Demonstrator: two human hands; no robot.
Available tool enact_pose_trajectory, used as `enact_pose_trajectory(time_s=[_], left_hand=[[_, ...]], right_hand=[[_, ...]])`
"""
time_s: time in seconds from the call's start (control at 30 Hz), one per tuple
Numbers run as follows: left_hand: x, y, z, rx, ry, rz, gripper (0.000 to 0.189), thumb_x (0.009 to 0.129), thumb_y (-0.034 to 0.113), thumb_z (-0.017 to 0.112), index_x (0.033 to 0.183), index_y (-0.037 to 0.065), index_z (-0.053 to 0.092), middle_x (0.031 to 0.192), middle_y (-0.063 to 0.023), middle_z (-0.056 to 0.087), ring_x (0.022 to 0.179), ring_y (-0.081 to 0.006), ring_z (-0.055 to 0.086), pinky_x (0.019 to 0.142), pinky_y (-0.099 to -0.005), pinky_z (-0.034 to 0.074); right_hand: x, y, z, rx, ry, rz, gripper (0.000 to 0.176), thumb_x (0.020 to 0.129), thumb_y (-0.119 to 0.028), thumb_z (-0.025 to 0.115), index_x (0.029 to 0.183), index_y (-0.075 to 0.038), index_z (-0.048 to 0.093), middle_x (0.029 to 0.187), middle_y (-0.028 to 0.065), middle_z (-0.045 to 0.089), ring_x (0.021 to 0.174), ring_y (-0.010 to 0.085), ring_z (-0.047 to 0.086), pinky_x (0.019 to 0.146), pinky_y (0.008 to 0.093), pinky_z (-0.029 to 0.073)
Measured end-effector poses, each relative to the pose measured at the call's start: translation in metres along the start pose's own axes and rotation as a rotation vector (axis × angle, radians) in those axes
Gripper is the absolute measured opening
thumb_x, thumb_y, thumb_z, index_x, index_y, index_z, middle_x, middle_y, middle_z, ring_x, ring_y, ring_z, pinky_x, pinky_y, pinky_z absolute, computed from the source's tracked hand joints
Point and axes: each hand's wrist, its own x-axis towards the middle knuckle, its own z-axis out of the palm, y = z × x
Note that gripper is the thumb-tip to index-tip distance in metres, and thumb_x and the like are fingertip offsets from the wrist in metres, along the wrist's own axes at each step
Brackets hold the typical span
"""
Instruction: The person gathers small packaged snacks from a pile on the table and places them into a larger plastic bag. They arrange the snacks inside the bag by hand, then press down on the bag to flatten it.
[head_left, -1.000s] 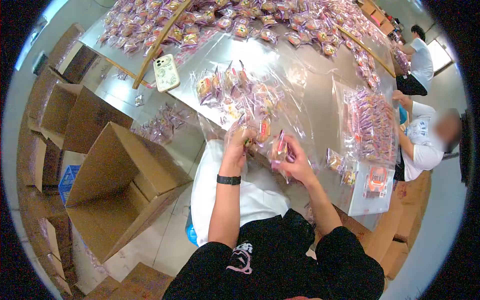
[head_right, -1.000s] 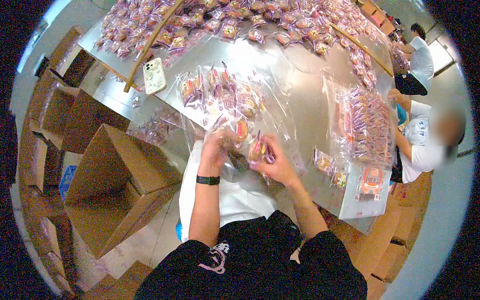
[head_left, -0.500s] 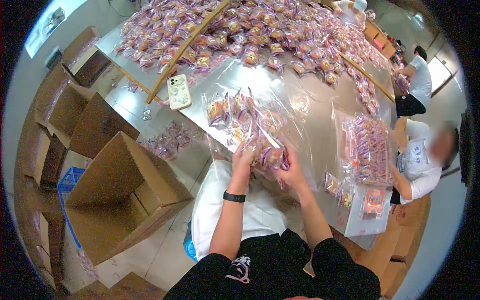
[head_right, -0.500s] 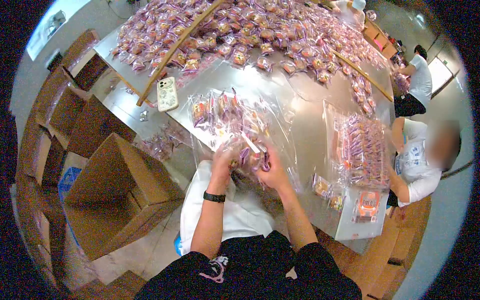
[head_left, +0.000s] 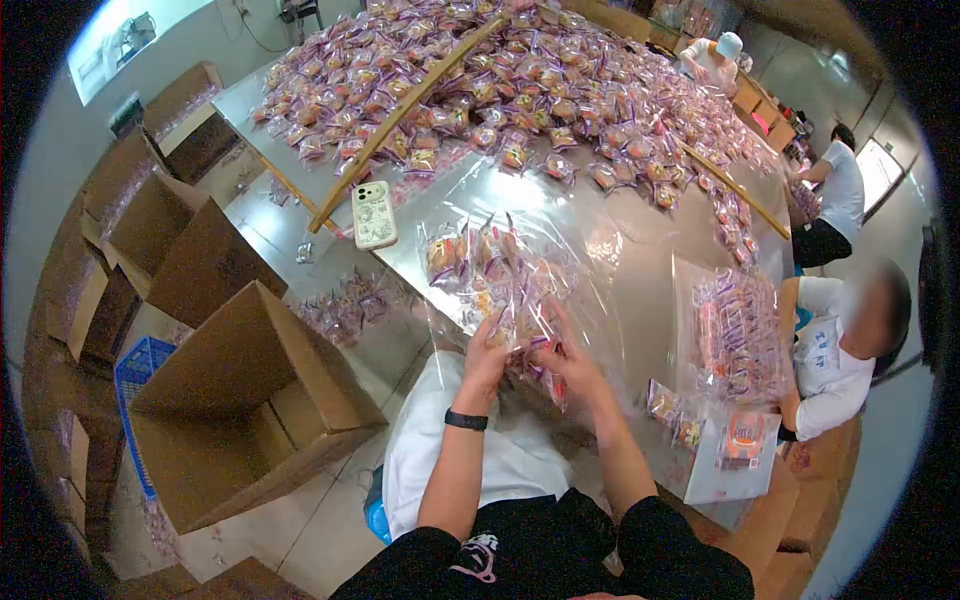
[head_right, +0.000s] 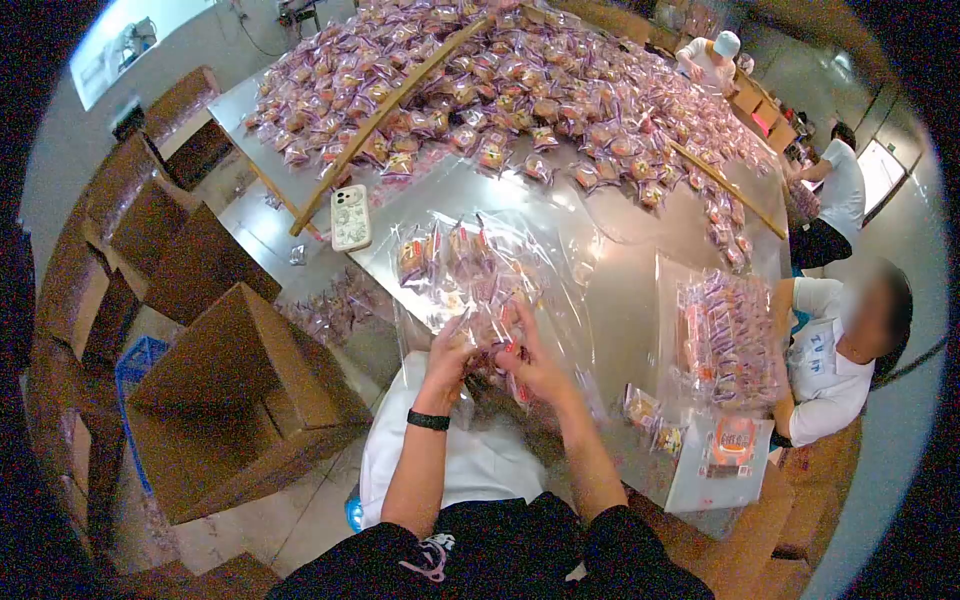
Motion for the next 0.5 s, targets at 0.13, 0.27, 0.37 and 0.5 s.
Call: enact_pose_trajectory(time_s=[0.13,0.27,0.37,0.5], left_hand=[[0.001,-0.004,0.001,-0.018,0.073,0.076,0.063,0.082,0.007,0.079,0.139,-0.001,0.056,0.119,-0.0089,0.069,0.102,-0.0174,0.066,0.088,-0.0310,0.054],[0.001,0.012,0.010,0.059,0.067,0.222,0.042,0.085,0.017,0.075,0.122,0.001,0.064,0.108,-0.0032,0.066,0.096,-0.0156,0.062,0.089,-0.0295,0.049],[-0.006,0.034,0.029,0.140,0.153,0.152,0.032,0.088,0.019,0.071,0.115,0.002,0.067,0.103,-0.0011,0.064,0.095,-0.0152,0.060,0.089,-0.0303,0.048],[0.015,0.009,0.018,-0.029,0.046,0.039,0.043,0.094,0.025,0.067,0.126,-0.001,0.055,0.113,-0.0065,0.059,0.102,-0.0155,0.057,0.088,-0.0307,0.048]], right_hand=[[0.021,0.004,-0.001,0.028,-0.010,0.112,0.094,0.090,-0.034,0.078,0.162,-0.005,0.024,0.150,0.0144,0.047,0.136,0.0289,0.048,0.115,0.0385,0.037],[0.026,-0.023,0.003,0.289,0.011,0.280,0.087,0.090,-0.034,0.078,0.159,-0.004,0.033,0.138,0.0154,0.058,0.127,0.0245,0.057,0.107,0.0356,0.044],[0.028,-0.055,0.012,0.338,0.094,0.336,0.082,0.088,-0.030,0.080,0.154,-0.004,0.041,0.134,0.0147,0.062,0.118,0.0209,0.062,0.103,0.0327,0.047],[0.041,-0.062,0.018,0.026,0.169,0.235,0.086,0.081,-0.027,0.085,0.154,-0.005,0.042,0.140,0.0150,0.057,0.123,0.0235,0.058,0.104,0.0353,0.046]])
